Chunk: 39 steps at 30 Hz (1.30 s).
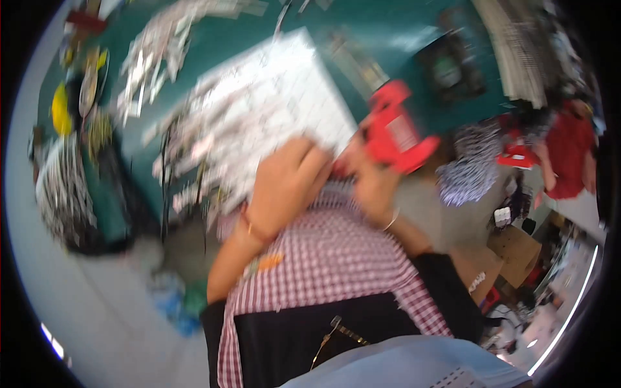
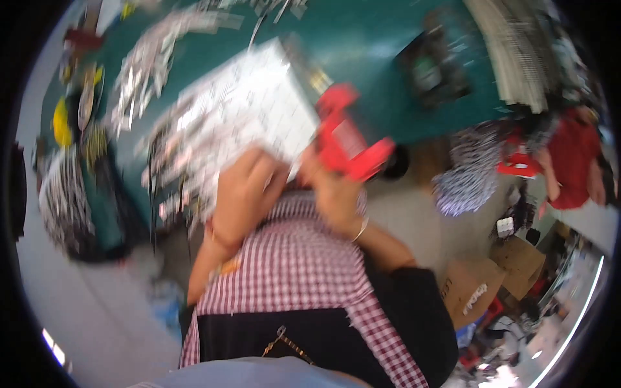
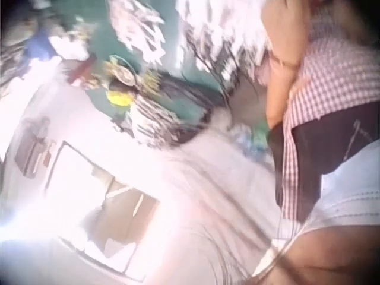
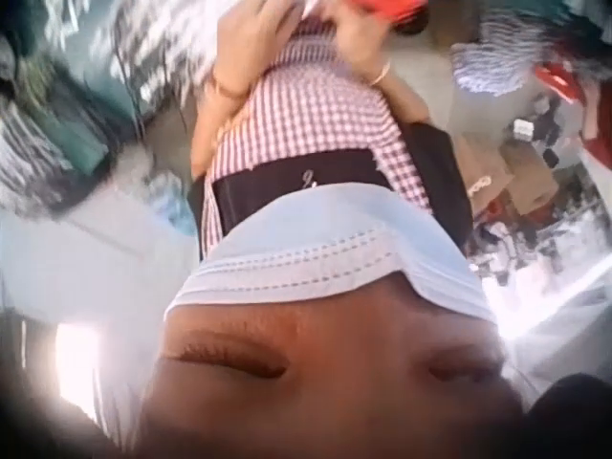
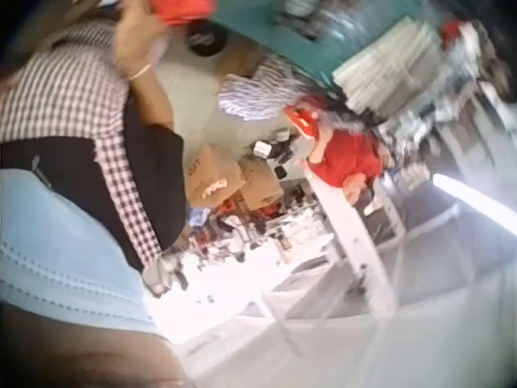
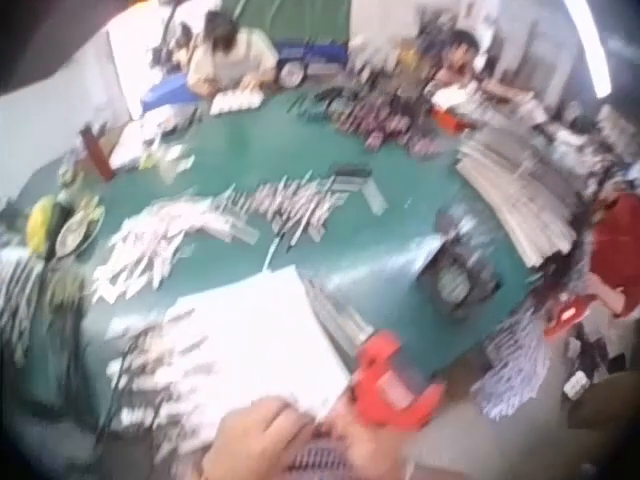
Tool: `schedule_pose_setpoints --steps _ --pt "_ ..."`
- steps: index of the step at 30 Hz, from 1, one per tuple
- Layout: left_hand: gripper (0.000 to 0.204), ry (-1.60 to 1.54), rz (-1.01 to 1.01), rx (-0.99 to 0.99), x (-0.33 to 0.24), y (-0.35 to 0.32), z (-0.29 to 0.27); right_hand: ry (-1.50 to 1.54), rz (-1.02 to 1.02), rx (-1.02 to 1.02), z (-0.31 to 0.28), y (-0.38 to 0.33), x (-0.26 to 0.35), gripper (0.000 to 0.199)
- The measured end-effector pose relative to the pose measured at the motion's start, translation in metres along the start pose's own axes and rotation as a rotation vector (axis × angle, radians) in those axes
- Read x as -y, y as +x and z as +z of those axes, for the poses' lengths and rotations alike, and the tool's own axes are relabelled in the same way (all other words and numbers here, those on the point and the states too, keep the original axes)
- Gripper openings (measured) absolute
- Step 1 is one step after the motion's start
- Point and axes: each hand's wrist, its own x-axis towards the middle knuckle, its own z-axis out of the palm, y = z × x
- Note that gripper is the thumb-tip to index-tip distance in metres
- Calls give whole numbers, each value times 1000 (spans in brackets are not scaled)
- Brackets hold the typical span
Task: Soldering or attaching wires to LED components on a board template at a factory workstation.
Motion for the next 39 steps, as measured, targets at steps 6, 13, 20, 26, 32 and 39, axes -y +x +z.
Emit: schedule_pose_setpoints --steps 6,13,20,26,32,39 --pt "4 225 -381 -4 37 -6 20 240 -175 17 -38 13 4 30" --pt "5 66 -440 -25 39 -20 36 112 -78 182 -89 -25 -30 37" --pt "6 137 -451 -78 46 -21 35 119 53 271 -88 -38 -43 36" --pt "5 202 -387 -106 61 -12 41 175 123 255 -77 -24 -41 32" --pt "4 163 -429 -102 56 -14 37 111 127 256 -78 -25 -41 31" --pt "16 273 -477 27 52 -7 29 138 95 261 -80 -29 -43 31"
